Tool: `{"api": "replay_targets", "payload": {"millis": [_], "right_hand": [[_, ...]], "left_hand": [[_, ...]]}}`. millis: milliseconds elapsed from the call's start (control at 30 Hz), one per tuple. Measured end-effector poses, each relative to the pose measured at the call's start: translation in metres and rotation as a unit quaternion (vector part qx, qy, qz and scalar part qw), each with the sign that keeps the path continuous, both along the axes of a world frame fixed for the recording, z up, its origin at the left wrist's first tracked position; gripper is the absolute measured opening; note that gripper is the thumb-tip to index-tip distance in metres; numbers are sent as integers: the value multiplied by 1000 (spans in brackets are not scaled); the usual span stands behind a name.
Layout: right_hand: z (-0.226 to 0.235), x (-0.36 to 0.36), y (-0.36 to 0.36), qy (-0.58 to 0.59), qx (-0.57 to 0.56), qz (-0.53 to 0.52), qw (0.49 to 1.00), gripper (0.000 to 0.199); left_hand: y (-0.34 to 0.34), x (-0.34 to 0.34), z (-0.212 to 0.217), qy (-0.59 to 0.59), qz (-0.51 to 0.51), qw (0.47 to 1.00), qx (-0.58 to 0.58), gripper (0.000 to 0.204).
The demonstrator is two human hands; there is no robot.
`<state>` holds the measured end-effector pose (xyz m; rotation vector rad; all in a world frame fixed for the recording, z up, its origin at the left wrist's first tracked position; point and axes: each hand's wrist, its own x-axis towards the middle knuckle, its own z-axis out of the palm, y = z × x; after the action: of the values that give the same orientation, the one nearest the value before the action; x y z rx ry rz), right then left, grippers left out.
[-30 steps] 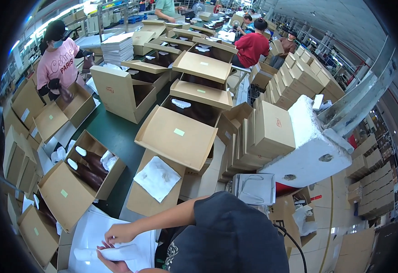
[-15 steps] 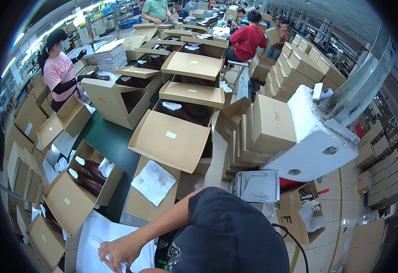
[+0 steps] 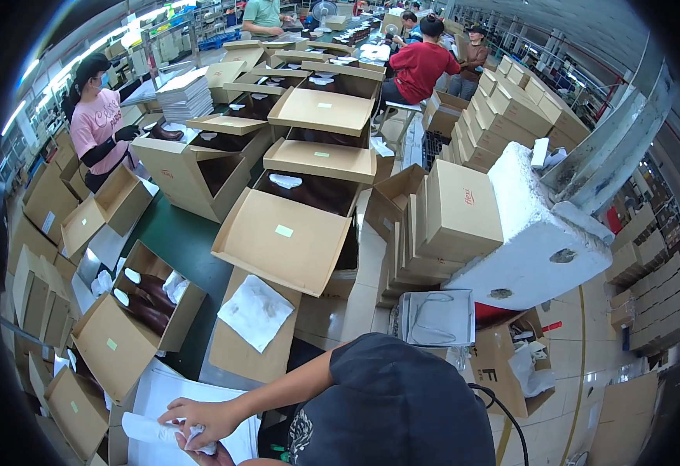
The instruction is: The person is folding and rolling thin white packing paper at a shoe manufacturing workstation.
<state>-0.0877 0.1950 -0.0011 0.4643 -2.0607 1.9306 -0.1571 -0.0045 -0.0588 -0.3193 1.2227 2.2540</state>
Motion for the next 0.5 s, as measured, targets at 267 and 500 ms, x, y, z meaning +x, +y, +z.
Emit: {"api": "replay_targets", "payload": {"millis": [267, 500], "right_hand": [[-15, 33, 7, 61, -45, -43, 996, 12], [-16, 56, -3, 19, -111, -118, 987, 67]], "left_hand": [[22, 38, 34, 28, -117, 987, -110, 73], [20, 43, 42, 3, -178, 975, -130, 74]]}}
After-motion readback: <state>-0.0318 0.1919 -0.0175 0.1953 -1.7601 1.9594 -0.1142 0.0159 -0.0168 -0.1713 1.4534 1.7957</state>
